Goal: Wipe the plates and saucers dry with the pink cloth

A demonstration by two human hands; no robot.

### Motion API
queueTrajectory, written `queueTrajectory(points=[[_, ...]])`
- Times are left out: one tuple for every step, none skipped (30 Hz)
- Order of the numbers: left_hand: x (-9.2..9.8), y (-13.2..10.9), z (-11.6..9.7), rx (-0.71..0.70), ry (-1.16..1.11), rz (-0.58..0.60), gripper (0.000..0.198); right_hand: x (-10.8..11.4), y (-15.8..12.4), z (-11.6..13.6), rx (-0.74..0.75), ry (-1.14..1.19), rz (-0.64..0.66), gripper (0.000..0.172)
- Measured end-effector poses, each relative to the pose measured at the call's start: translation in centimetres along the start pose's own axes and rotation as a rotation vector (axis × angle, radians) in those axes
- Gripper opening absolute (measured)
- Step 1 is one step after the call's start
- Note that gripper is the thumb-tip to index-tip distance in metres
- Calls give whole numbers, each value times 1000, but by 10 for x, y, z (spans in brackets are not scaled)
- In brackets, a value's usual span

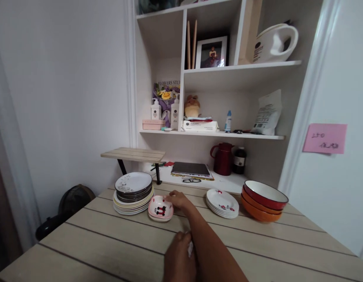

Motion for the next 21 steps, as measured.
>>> queueTrajectory(points=[[0,1,0,13,0,4,34,-3,1,0,6,-33,26,31],[0,1,0,30,2,6,33,-6,1,1,15,-77,50,28],[0,1,0,44,1,8,33,-9,1,2,32,-115,67,25],[1,1,-1,51,-2,10,34,-11,0,4,50,-139,72,22],[2,1,-1,52,-6,11,34,-11,0,6,69,-153,68,20],[2,1,-2,45,-11,5,33,-11,-1,8,91,-155,57,20],[3,0,-3,34,-12,-6,33,-10,-1,10,114,-146,42,22],[4,0,-3,25,-10,-14,32,-9,-1,13,140,-127,25,25],[4,0,-3,22,-5,-18,32,-7,-2,15,167,-101,7,29],[4,0,-3,22,2,-18,31,-5,-2,18,193,-68,-11,32],[4,1,-2,26,8,-17,31,-3,-2,21,219,-29,-28,34],[4,1,-2,28,10,-13,30,-1,-3,24,242,16,-42,36],[4,1,-1,28,8,-10,30,0,-4,26,263,67,-50,37],[4,2,0,29,3,-9,31,0,-6,28,280,123,-52,38],[4,2,0,30,-3,-11,32,0,-7,29,292,185,-50,39],[4,2,1,31,-7,-14,32,-1,-8,29,297,251,-47,40],[4,2,1,34,-7,-18,32,-2,-9,30,295,319,-48,42],[5,2,1,36,-1,-23,31,-2,-10,29,283,388,-57,43],[5,2,1,37,8,-28,31,-2,-10,28,261,457,-75,44],[6,2,1,32,17,-32,30,-1,-10,28,229,524,-100,46],[6,2,0,27,26,-34,29,1,-9,27,191,589,-128,47]])
Point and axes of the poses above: each hand's wrist, its own y-axis towards the middle knuckle, its own x-axis out of the back of the hand, z = x × y, the point moved 4 cm from there along y, towards the middle knuckle, and after that the axes turned 2 degrees about z, right-handed, at the moved point
